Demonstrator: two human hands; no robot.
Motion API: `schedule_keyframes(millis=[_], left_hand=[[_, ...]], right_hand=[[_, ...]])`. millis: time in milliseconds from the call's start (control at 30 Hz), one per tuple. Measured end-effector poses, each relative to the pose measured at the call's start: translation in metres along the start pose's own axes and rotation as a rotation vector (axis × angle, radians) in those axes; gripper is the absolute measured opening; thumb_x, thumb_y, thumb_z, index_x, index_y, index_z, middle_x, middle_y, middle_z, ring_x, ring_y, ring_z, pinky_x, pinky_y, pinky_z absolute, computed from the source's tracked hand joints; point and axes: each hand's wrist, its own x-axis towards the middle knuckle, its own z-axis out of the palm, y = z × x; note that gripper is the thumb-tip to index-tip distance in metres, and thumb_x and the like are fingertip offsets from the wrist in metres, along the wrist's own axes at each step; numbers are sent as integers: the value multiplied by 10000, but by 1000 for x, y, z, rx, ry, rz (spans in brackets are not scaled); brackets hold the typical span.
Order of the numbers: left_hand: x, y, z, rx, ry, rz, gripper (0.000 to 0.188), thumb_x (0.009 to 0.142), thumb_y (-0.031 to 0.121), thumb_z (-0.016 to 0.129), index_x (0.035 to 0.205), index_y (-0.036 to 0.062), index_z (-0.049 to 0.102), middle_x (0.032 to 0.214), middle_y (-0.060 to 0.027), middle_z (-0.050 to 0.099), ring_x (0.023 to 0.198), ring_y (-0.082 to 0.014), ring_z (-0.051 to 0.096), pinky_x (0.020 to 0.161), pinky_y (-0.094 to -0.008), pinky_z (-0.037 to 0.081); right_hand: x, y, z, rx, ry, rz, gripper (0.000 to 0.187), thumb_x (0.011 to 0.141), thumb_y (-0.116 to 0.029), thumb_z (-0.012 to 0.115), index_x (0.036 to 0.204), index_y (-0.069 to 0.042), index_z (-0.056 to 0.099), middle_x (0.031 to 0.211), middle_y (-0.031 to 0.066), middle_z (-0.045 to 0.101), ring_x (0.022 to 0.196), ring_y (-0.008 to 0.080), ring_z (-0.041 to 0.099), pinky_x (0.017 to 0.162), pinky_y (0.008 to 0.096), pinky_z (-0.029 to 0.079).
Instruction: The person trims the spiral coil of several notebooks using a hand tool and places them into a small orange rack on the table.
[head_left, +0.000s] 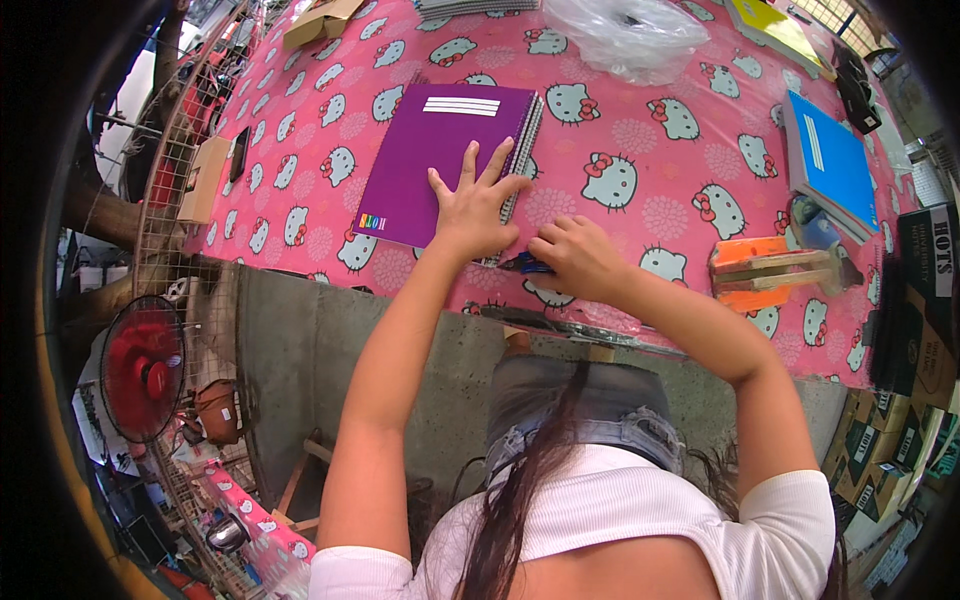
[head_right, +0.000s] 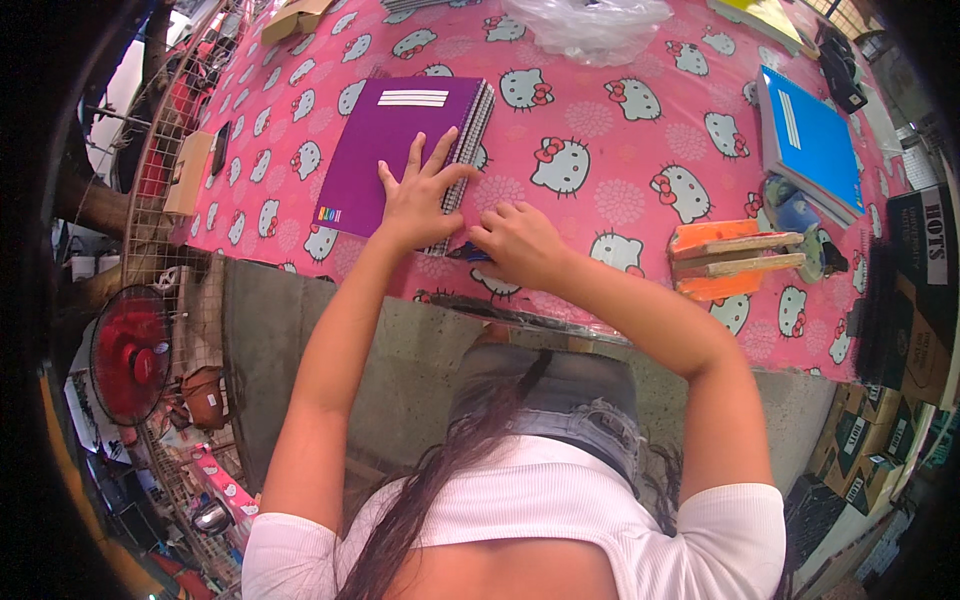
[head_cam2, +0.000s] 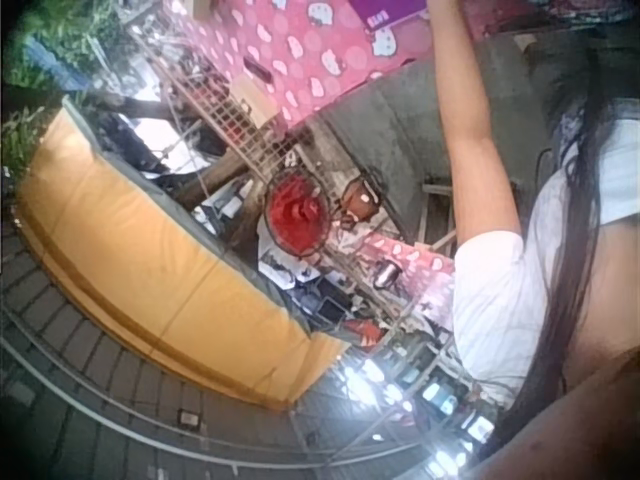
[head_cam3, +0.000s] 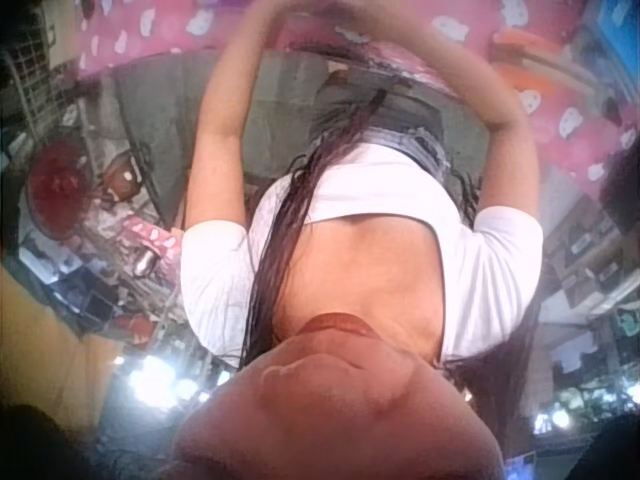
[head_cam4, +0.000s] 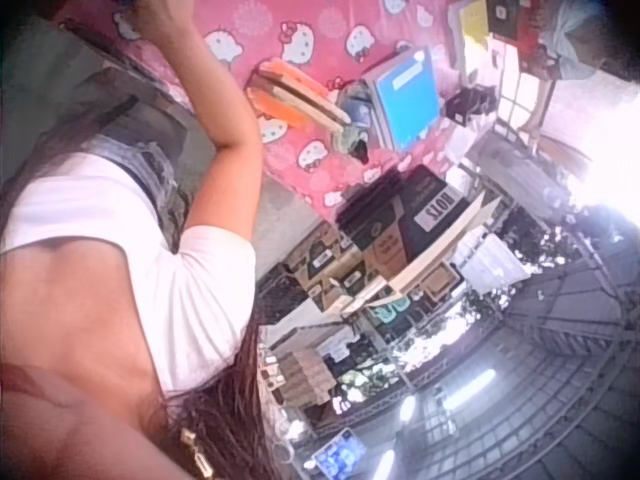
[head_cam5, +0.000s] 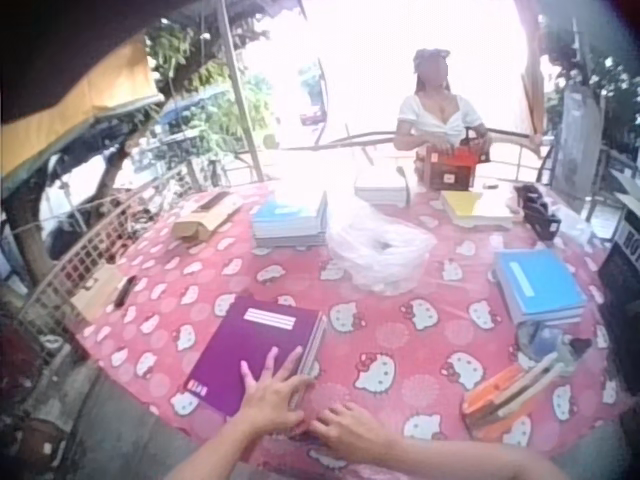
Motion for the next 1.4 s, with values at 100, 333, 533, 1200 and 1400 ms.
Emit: schedule_keyframes(millis=[100, 333, 533, 1200, 1400], left_hand=[[0, 7, -5, 30, -41, -6, 736, 668, 264, 741, 1346, 347, 466, 1608, 16, 84, 1467, -363, 78, 1024, -785, 68], [9, 35, 0, 275, -69, -181, 872, 669, 180, 780, 1420, 350, 368, 1611, -39, -17, 1459, -404, 46, 1005, -798, 134], [8, 35, 6, 29, -66, -211, 730, 731, 60, 699, 1379, 283, 448, 1610, -55, 24, 1457, -422, 26, 991, -808, 134], [6, 31, 10, -18, 9, -163, 608, 692, 106, 737, 1247, 253, 537, 1605, -36, 76, 1448, -439, 57, 967, -826, 152], [9, 28, 12, -24, -19, -175, 573, 706, 59, 705, 1226, 246, 553, 1610, -34, 60, 1448, -440, 54, 965, -827, 149]], right_hand=[[-7, 0, -5, -19, -10, 22, 419, 699, -382, 764, 962, -103, 595, 914, 60, 586, 918, 245, 578, 752, 387, 433], [-14, -3, -3, -20, 81, 36, 429, 707, -375, 763, 995, -107, 592, 922, 72, 582, 949, 254, 574, 823, 434, 414], [-12, 2, 1, -43, 180, 6, 440, 685, -349, 779, 1008, -111, 596, 964, 65, 586, 967, 255, 578, 870, 478, 413], [-3, 3, -4, -121, 108, -20, 465, 668, -377, 781, 1007, -113, 605, 956, 68, 586, 960, 258, 581, 866, 476, 432], [5, 2, -3, 117, -42, 100, 389, 693, -374, 766, 901, -71, 636, 806, 64, 622, 830, 273, 638, 753, 439, 491]])
